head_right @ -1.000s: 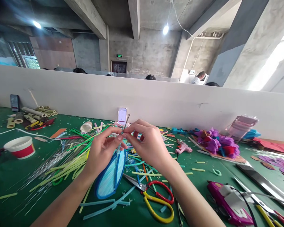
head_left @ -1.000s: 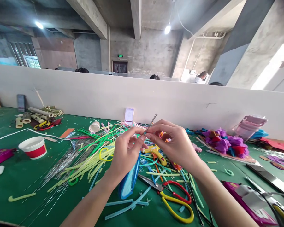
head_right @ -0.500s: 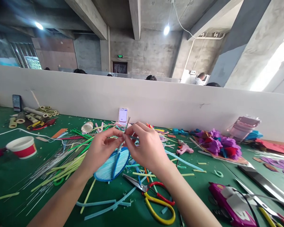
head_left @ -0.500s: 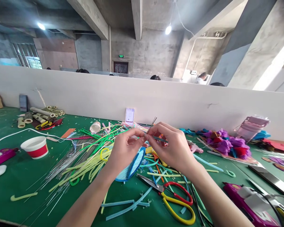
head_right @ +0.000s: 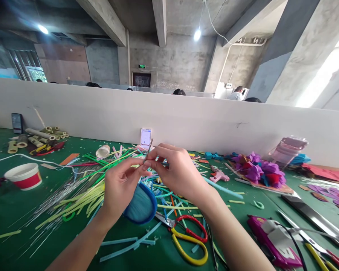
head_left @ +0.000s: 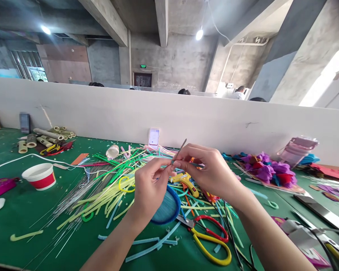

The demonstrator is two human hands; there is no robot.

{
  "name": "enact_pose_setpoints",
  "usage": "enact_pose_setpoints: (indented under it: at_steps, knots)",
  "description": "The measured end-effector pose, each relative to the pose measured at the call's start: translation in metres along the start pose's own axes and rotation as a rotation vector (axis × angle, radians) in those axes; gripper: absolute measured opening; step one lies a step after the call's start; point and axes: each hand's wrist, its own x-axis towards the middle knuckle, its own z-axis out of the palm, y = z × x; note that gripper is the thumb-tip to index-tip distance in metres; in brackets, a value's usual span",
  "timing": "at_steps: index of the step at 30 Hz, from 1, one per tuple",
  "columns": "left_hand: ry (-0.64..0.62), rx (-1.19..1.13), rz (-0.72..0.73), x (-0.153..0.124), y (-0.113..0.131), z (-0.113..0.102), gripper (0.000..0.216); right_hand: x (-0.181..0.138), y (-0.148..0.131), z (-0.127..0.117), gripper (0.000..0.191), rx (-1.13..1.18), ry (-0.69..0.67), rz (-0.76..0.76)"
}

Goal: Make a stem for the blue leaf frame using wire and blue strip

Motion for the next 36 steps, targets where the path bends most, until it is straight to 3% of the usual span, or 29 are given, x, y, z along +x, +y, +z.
enact_pose_setpoints:
  at_steps: [5, 10, 15, 19, 22, 30, 36]
  knots:
    - [-0.049, -0.143, -0.094, 0.001, 0.009, -0.005, 0.009, 0.000, 0.010, -0.004, 0.009, 0.192, -0.040, 0.018]
    - [-0.281, -0.383, -0.243, 0.014, 0.017, -0.018, 0.012, -0.001, 0.014, 0.000, 0.011, 0.395, -0.068, -0.009]
    - [-0.457, -0.455, -0.385, 0.026, 0.009, -0.033, 0.023, 0.008, 0.006, 0.007, 0.013, 0.274, -0.050, 0.015]
    - [-0.387, -0.112, -0.324, 0.030, 0.009, -0.036, 0.034, 0.016, 0.003, 0.019, 0.013, 0.108, -0.016, 0.076]
    - [-0.280, 0.050, -0.263, 0.035, 0.010, -0.031, 0.022, 0.019, 0.004, 0.024, 0.012, 0.079, 0.033, 0.123]
    - [-0.397, -0.084, -0.371, 0.055, 0.008, -0.020, 0.022, 0.011, 0.022, 0.002, 0.007, 0.157, -0.033, 0.102]
    - [-0.476, -0.071, -0.328, 0.060, 0.009, -0.017, 0.019, 0.009, 0.033, -0.003, 0.009, 0.219, 0.007, 0.090]
